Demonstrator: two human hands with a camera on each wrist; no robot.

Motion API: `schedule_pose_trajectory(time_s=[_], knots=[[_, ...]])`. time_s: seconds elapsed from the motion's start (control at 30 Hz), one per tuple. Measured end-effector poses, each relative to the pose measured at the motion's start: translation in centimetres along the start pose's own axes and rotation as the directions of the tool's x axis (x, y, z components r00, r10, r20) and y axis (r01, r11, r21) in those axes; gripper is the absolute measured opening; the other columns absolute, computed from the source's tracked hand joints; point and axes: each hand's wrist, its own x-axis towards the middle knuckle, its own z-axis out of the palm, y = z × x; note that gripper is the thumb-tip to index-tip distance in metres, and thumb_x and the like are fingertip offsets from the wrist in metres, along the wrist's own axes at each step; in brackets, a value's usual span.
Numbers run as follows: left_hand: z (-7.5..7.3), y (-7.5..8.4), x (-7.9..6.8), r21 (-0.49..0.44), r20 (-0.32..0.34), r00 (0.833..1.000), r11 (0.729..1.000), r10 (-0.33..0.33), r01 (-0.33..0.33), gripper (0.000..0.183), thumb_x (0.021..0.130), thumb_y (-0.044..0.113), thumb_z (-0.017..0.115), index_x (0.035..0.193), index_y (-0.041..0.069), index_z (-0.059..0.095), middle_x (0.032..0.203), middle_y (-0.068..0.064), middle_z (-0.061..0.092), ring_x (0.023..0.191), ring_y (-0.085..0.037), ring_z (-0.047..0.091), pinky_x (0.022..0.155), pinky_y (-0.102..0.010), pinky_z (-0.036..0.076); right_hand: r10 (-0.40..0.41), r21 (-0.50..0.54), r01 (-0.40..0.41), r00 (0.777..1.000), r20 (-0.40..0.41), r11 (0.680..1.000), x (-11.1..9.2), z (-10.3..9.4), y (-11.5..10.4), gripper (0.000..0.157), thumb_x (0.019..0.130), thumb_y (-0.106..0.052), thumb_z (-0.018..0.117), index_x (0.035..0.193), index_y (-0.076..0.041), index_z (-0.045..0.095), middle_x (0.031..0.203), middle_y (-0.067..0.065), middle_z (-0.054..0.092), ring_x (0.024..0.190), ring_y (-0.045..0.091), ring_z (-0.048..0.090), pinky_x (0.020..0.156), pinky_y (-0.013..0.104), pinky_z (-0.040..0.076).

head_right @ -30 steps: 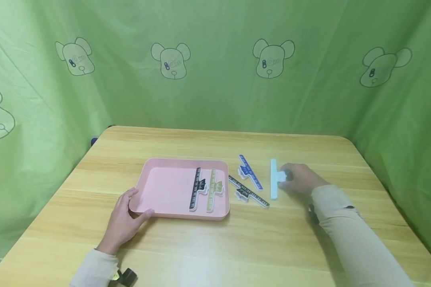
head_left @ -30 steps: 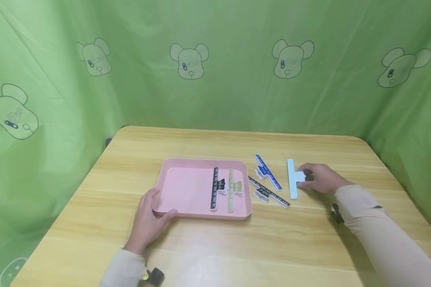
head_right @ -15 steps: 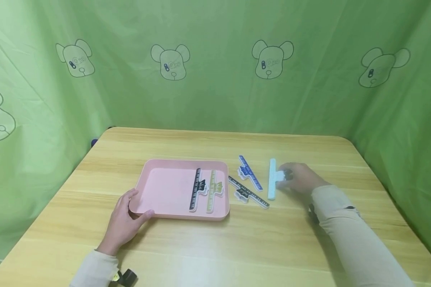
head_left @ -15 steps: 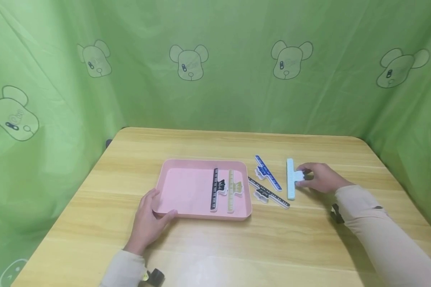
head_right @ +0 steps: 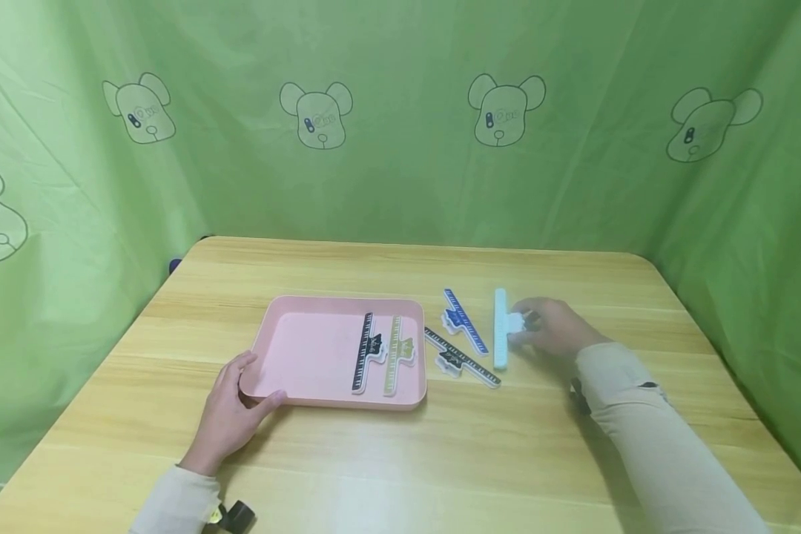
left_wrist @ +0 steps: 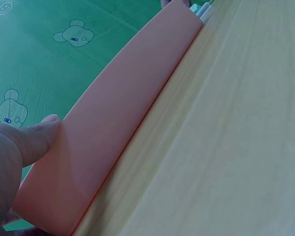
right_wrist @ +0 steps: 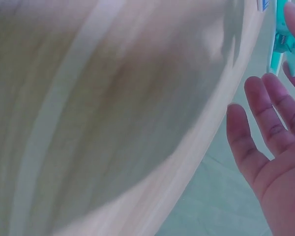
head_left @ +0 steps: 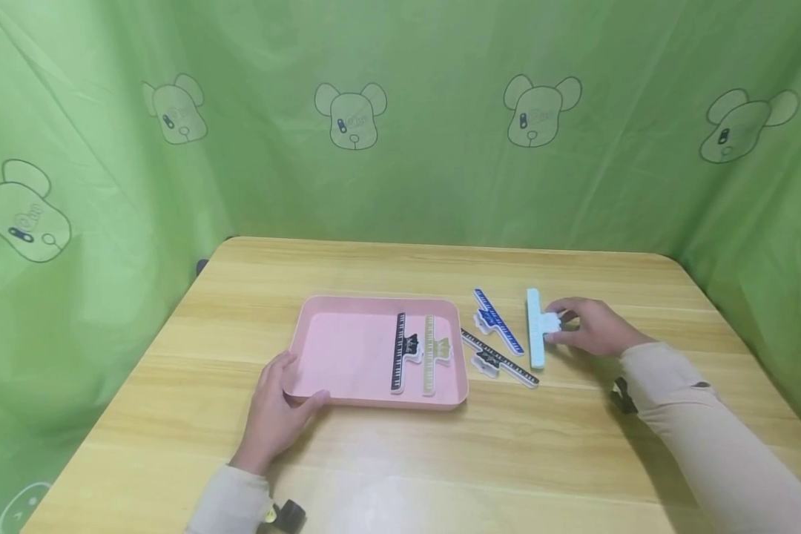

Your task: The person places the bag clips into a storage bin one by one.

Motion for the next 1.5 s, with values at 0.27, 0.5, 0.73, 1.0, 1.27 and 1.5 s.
schedule_pose_trajectory(time_s=[0.27, 0.5, 0.73, 1.0, 1.27, 1.5], knots=[[-0.1, 0.1, 0.0, 0.004, -0.001, 1.0, 1.0, 0.009, -0.009, 0.084, 0.079, 0.037, 0.079, 0.141, -0.002, 0.037, 0.149, -0.025, 0.032, 0.134, -0.045, 0.033, 0.111, -0.057, 0.028, -0.033, 0.016, 0.033, 0.999, -0.025, 0.999, 0.3, -0.2, -0.3, 0.057, 0.08, -0.025, 0.08, 0.121, 0.007, 0.058, 0.116, 0.028, 0.061, 0.103, 0.043, 0.061, 0.088, 0.056, 0.051], [0.0, 0.0, 0.0, 0.0, -0.009, 1.0, 1.0, 0.015, -0.015, 0.084, 0.078, 0.034, 0.08, 0.141, -0.002, 0.038, 0.148, -0.025, 0.033, 0.134, -0.044, 0.034, 0.111, -0.057, 0.028, -0.048, 0.028, 0.049, 0.998, -0.033, 0.998, 0.3, -0.2, -0.6, 0.056, 0.079, -0.019, 0.081, 0.122, 0.009, 0.057, 0.118, 0.029, 0.059, 0.104, 0.044, 0.06, 0.086, 0.053, 0.053], [0.0, 0.0, 0.0, -0.002, -0.006, 1.0, 1.0, 0.013, -0.013, 0.084, 0.079, 0.035, 0.08, 0.141, -0.002, 0.037, 0.148, -0.025, 0.033, 0.134, -0.045, 0.033, 0.111, -0.057, 0.028, -0.065, 0.051, 0.067, 0.997, -0.041, 0.996, 0.2, -0.1, -0.9, 0.053, 0.078, -0.014, 0.081, 0.12, 0.007, 0.057, 0.119, 0.027, 0.058, 0.106, 0.045, 0.058, 0.087, 0.053, 0.053], [0.0, 0.0, 0.0, -0.001, -0.004, 1.0, 1.0, 0.013, -0.013, 0.085, 0.079, 0.035, 0.08, 0.141, -0.003, 0.037, 0.149, -0.025, 0.032, 0.134, -0.045, 0.033, 0.111, -0.057, 0.028, -0.083, 0.033, 0.085, 0.995, -0.057, 0.996, 0.4, 0.0, -1.3, 0.054, 0.078, -0.02, 0.082, 0.119, 0.005, 0.058, 0.117, 0.025, 0.06, 0.105, 0.042, 0.059, 0.088, 0.055, 0.052], [0.1, -0.1, 0.0, 0.006, -0.006, 1.0, 1.0, 0.019, -0.019, 0.084, 0.079, 0.035, 0.08, 0.141, -0.002, 0.038, 0.148, -0.025, 0.033, 0.134, -0.044, 0.034, 0.111, -0.056, 0.028, -0.091, 0.026, 0.093, 0.994, -0.064, 0.995, 0.7, 0.1, -1.9, 0.056, 0.078, -0.021, 0.082, 0.121, 0.007, 0.058, 0.115, 0.026, 0.061, 0.103, 0.041, 0.061, 0.087, 0.054, 0.052], [0.1, -0.2, 0.1, 0.009, -0.01, 0.999, 0.999, 0.033, -0.033, 0.084, 0.078, 0.035, 0.08, 0.14, -0.003, 0.038, 0.148, -0.026, 0.033, 0.134, -0.045, 0.034, 0.111, -0.057, 0.029, -0.095, 0.029, 0.097, 0.993, -0.064, 0.995, 0.9, 0.2, -2.5, 0.056, 0.078, -0.019, 0.082, 0.12, 0.008, 0.058, 0.114, 0.027, 0.061, 0.101, 0.041, 0.061, 0.087, 0.054, 0.052]])
